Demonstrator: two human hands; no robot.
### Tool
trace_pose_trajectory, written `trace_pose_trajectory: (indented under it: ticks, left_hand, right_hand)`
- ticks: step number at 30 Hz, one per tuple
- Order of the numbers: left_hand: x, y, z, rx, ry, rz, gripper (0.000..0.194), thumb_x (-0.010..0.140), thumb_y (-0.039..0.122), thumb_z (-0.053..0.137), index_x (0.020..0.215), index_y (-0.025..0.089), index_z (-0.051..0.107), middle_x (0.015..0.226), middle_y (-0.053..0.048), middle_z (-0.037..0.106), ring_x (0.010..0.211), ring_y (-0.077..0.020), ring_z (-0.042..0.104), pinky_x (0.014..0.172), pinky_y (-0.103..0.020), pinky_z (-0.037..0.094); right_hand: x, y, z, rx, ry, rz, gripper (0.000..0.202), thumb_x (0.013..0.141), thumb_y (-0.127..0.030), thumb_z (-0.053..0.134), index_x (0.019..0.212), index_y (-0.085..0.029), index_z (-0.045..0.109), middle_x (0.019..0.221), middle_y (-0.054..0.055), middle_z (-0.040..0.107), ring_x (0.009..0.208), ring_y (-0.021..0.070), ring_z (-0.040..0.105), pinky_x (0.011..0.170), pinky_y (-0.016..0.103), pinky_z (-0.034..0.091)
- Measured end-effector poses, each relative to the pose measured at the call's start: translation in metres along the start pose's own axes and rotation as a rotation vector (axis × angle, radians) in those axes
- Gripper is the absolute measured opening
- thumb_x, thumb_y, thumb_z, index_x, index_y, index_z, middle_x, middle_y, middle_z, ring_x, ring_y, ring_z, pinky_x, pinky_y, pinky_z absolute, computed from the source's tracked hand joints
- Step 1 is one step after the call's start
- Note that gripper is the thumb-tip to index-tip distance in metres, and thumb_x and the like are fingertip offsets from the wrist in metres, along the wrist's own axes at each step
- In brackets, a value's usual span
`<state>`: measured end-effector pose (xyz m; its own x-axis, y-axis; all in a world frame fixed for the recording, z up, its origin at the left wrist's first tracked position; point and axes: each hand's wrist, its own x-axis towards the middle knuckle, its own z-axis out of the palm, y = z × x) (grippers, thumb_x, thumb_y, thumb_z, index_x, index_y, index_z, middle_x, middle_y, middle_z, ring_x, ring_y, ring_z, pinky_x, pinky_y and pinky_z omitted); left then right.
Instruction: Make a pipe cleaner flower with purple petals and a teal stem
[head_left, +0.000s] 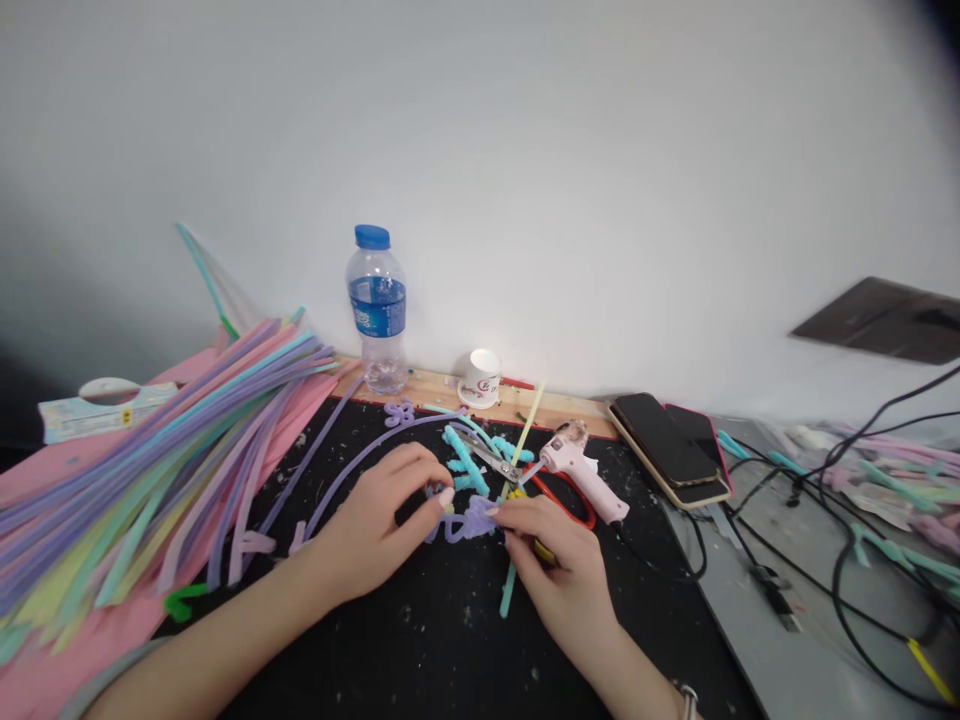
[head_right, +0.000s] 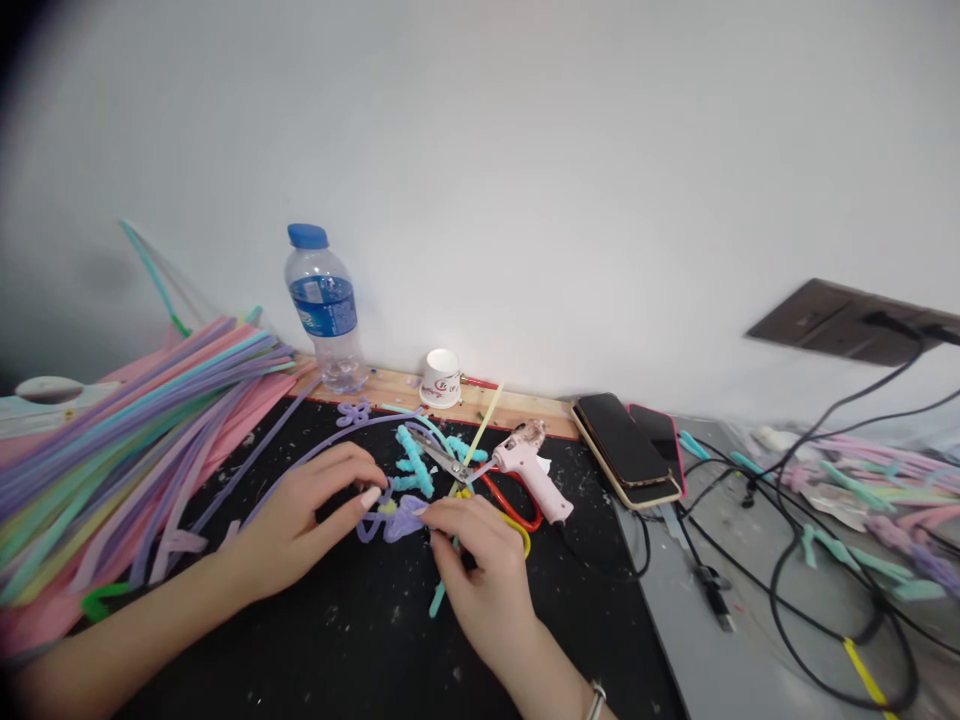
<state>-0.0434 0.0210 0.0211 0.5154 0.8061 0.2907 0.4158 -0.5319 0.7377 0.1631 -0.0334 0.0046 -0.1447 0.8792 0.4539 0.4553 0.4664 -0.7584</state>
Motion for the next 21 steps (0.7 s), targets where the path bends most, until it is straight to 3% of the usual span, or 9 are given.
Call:
trace_pose_trajectory:
  ticks: [5,10,14,21]
  left_hand:
    - [-0.003,0.007,0.014,-0.116,-0.164,-0.079,0.022,0.090,0.028,0.042,0.077,0.018,0.057,0.072,0.000,0.054,0.067,-0.0142,0.050,0.061,-0.024,0.038]
    - [-0.006,0.007,0.025,-0.211,-0.162,-0.188,0.023,0.088,0.027,0.046,0.067,0.018,0.051,0.063,0.003,0.049,0.060,-0.0131,0.045,0.056,-0.023,0.034]
    - [-0.007,0.007,0.029,-0.284,-0.178,-0.220,0.024,0.087,0.025,0.046,0.064,0.018,0.050,0.059,0.003,0.050,0.057,-0.0123,0.047,0.056,-0.022,0.034]
    - [-0.009,0.008,0.032,-0.290,-0.200,-0.244,0.026,0.087,0.026,0.046,0.063,0.018,0.050,0.058,0.004,0.051,0.058,-0.0116,0.048,0.057,-0.022,0.035]
  right_hand:
    - [0.001,-0.004,0.000,-0.006,-0.002,-0.019,0.025,0.080,-0.003,0.054,0.091,-0.021,0.068,0.090,0.005,0.070,0.084,0.0175,0.064,0.076,0.030,0.051]
    - [-0.001,-0.006,0.001,-0.016,-0.039,0.021,0.025,0.078,-0.005,0.056,0.095,-0.021,0.066,0.091,0.005,0.070,0.078,0.0179,0.064,0.064,0.028,0.051]
    - [-0.002,-0.004,0.002,-0.083,-0.032,0.011,0.022,0.080,-0.008,0.057,0.097,-0.021,0.065,0.084,0.004,0.070,0.068,0.0163,0.062,0.063,0.028,0.051]
    - [-0.002,0.003,-0.001,-0.185,-0.101,-0.067,0.013,0.084,-0.013,0.058,0.094,-0.019,0.064,0.081,0.005,0.070,0.072,0.0177,0.065,0.067,0.028,0.052]
